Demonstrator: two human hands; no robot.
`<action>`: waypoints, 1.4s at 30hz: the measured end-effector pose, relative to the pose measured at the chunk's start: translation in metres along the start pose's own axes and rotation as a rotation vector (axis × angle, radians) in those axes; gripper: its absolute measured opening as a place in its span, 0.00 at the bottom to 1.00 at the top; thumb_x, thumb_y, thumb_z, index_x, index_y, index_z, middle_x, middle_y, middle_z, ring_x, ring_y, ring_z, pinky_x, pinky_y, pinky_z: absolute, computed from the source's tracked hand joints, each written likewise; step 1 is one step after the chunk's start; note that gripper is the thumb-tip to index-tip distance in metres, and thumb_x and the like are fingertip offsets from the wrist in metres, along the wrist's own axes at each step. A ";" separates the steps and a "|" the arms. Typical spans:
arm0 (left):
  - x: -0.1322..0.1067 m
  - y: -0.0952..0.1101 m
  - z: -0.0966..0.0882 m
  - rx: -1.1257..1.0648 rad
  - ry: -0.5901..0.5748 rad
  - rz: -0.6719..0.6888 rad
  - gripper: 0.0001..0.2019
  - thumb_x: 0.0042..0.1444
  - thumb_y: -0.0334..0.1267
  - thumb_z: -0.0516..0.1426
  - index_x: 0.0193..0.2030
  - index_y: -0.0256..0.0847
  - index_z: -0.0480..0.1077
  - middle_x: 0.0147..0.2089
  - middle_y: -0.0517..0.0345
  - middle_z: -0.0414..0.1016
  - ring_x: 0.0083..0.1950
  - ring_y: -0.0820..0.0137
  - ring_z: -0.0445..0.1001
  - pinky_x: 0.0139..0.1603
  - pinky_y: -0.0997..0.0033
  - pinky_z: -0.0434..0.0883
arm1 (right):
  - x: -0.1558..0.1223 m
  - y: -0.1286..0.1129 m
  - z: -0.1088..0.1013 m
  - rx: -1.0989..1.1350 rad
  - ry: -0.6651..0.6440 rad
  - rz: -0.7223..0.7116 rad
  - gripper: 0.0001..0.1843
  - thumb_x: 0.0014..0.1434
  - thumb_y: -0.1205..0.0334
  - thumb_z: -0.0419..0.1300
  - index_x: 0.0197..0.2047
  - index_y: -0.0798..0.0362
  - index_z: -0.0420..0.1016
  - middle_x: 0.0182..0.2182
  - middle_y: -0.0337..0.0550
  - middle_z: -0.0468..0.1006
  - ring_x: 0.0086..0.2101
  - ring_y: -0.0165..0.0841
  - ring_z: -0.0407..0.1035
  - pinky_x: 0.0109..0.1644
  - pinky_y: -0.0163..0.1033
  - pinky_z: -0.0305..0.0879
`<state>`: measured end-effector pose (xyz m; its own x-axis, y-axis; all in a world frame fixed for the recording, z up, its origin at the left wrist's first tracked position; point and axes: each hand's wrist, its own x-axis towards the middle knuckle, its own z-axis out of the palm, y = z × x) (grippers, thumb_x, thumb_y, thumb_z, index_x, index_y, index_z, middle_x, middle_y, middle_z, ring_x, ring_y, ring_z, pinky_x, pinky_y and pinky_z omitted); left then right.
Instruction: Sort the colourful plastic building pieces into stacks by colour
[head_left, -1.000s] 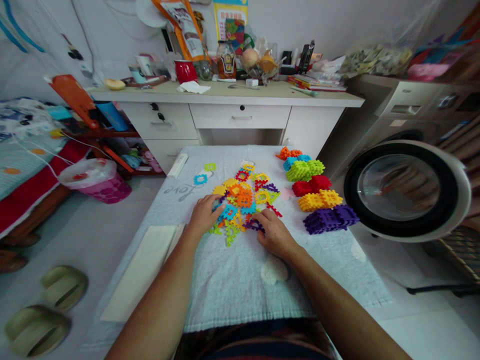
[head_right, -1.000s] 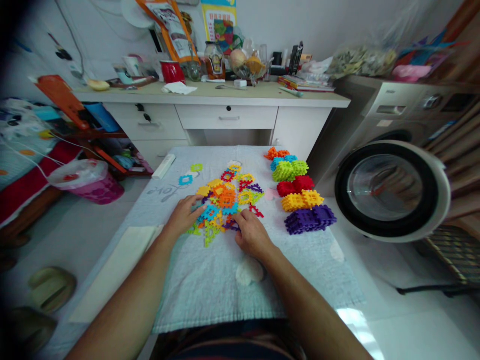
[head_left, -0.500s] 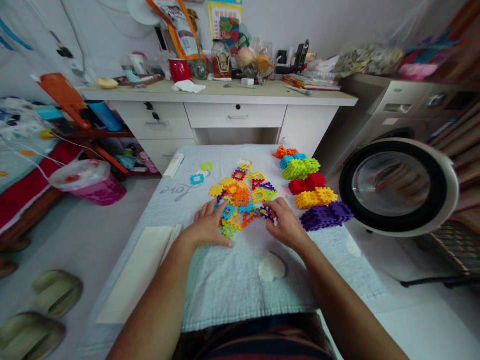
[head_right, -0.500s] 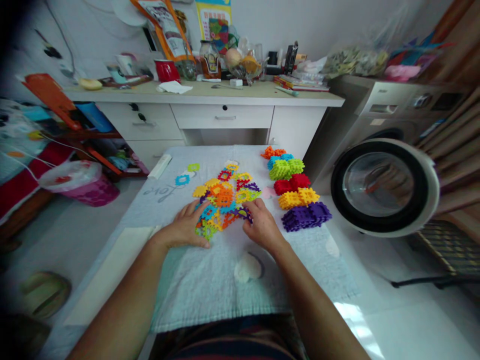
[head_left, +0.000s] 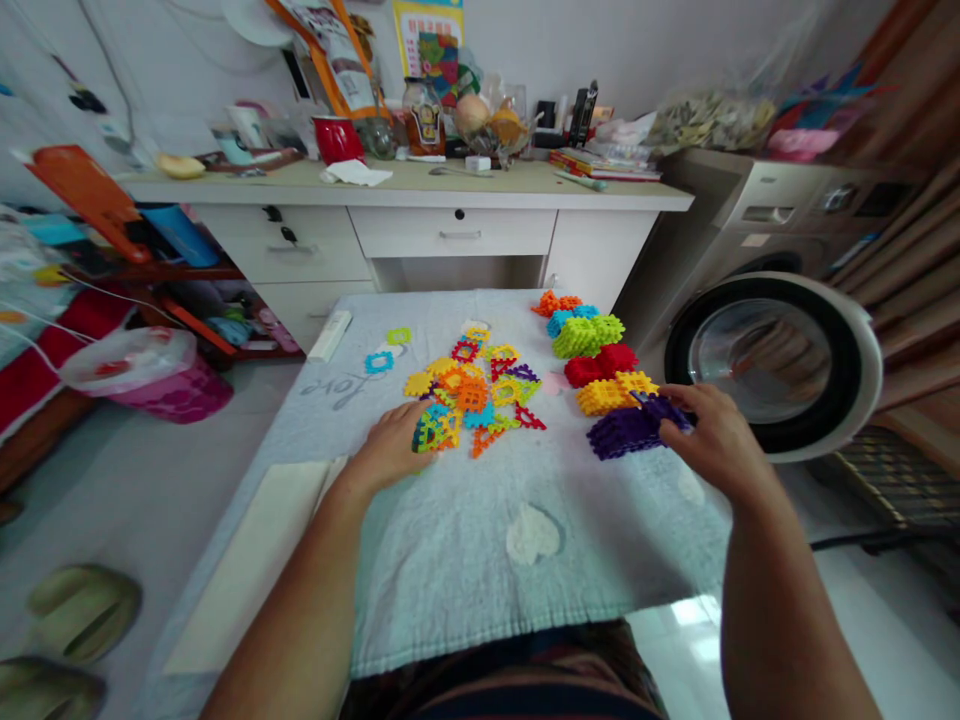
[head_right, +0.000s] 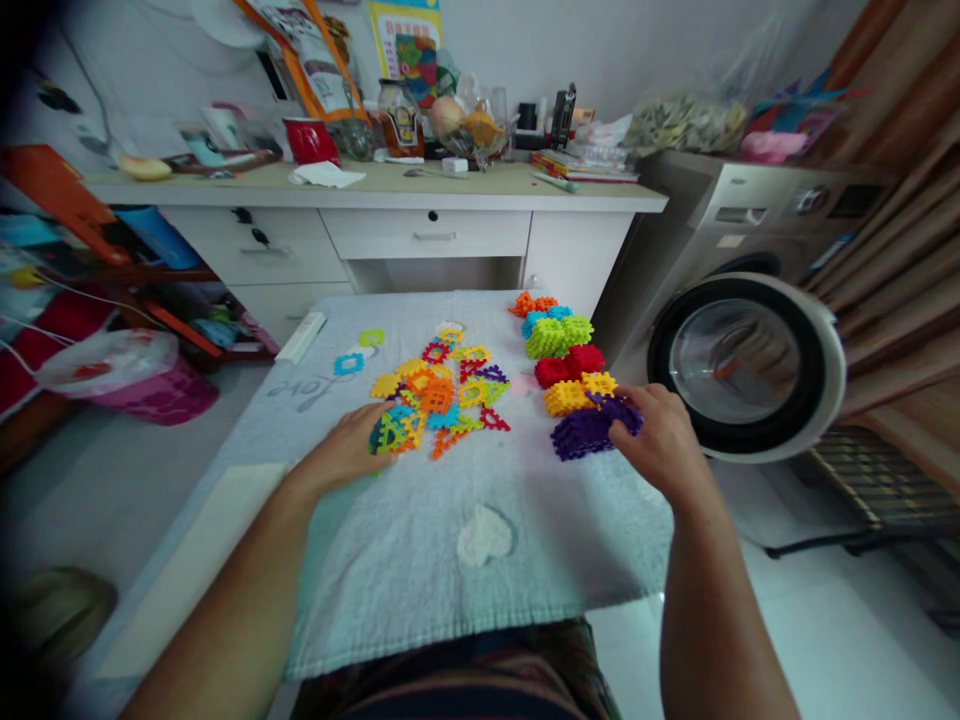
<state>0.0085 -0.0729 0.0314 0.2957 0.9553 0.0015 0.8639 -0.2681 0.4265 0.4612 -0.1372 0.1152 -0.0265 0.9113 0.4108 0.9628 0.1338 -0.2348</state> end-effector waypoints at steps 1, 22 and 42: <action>0.001 -0.001 0.000 -0.010 0.011 -0.007 0.41 0.48 0.43 0.61 0.70 0.42 0.57 0.71 0.45 0.63 0.70 0.53 0.63 0.71 0.54 0.60 | -0.001 0.007 0.000 -0.012 -0.006 0.007 0.21 0.54 0.57 0.56 0.50 0.52 0.77 0.37 0.50 0.76 0.40 0.46 0.72 0.50 0.53 0.67; 0.003 -0.007 0.000 -0.035 0.082 -0.014 0.43 0.48 0.43 0.62 0.71 0.39 0.54 0.70 0.40 0.62 0.69 0.49 0.63 0.69 0.48 0.61 | 0.021 -0.068 0.013 0.130 0.013 -0.142 0.17 0.60 0.58 0.56 0.51 0.51 0.77 0.45 0.52 0.77 0.47 0.45 0.71 0.54 0.50 0.67; 0.013 -0.018 0.011 -0.153 0.394 -0.122 0.31 0.52 0.39 0.58 0.64 0.39 0.63 0.62 0.42 0.70 0.62 0.55 0.71 0.64 0.51 0.68 | 0.052 -0.136 0.145 0.098 -0.294 -0.073 0.16 0.64 0.63 0.57 0.54 0.51 0.79 0.53 0.52 0.77 0.52 0.44 0.66 0.57 0.46 0.60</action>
<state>0.0014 -0.0570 0.0140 -0.0082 0.9614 0.2752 0.8039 -0.1574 0.5736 0.2895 -0.0511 0.0409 -0.1850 0.9696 0.1604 0.9254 0.2268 -0.3037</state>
